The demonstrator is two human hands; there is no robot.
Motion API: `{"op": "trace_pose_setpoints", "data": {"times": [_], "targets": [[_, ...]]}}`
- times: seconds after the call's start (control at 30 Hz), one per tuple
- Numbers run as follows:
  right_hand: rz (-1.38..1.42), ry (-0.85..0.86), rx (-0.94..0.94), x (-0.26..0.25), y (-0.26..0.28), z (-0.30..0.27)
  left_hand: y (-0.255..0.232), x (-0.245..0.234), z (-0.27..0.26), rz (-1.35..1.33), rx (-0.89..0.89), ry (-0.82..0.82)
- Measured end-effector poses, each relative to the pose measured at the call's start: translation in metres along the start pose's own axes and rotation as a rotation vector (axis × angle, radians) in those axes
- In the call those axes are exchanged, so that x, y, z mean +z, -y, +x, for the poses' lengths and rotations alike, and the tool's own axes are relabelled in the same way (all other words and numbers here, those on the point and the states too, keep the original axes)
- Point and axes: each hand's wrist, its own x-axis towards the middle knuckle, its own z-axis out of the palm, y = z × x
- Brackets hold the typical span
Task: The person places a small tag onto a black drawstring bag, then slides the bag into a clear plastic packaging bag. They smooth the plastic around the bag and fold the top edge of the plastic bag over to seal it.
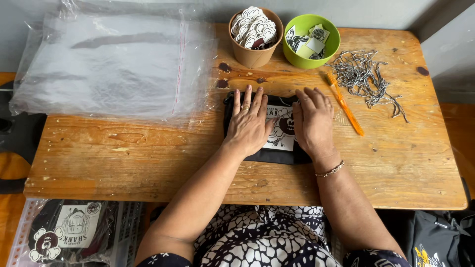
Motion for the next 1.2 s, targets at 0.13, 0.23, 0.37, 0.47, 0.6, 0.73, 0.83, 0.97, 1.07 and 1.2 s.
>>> {"op": "trace_pose_setpoints", "data": {"times": [0.13, 0.23, 0.37, 0.47, 0.6, 0.73, 0.83, 0.97, 1.07, 1.2], "targets": [[-0.024, -0.074, -0.088, 0.014, -0.014, -0.001, 0.001, 0.004, 0.000, -0.026, 0.031, -0.016], [-0.045, -0.080, -0.152, 0.024, -0.021, -0.003, 0.000, 0.002, -0.001, -0.036, 0.050, -0.009], [-0.022, -0.096, -0.141, 0.020, -0.017, -0.005, 0.000, 0.000, -0.002, -0.033, 0.034, 0.018], [0.049, -0.091, -0.121, 0.011, -0.011, -0.002, 0.000, -0.001, -0.001, -0.048, 0.034, 0.020], [0.137, -0.121, -0.129, 0.012, -0.018, -0.002, 0.001, 0.000, -0.001, -0.033, 0.048, 0.030], [0.129, -0.090, -0.143, 0.014, -0.024, -0.001, 0.002, -0.004, 0.003, -0.042, 0.047, 0.045], [0.139, -0.030, -0.192, 0.007, -0.025, 0.008, 0.000, -0.015, 0.001, -0.049, 0.006, 0.080], [0.096, -0.042, -0.279, -0.010, -0.027, 0.043, -0.009, -0.028, 0.007, -0.157, 0.092, 0.022], [-0.052, -0.108, -0.308, -0.009, -0.040, 0.083, -0.015, -0.025, 0.030, -0.195, 0.128, -0.044], [-0.235, -0.074, -0.273, -0.003, -0.038, 0.122, -0.003, -0.002, 0.080, -0.343, 0.077, -0.182]]}}
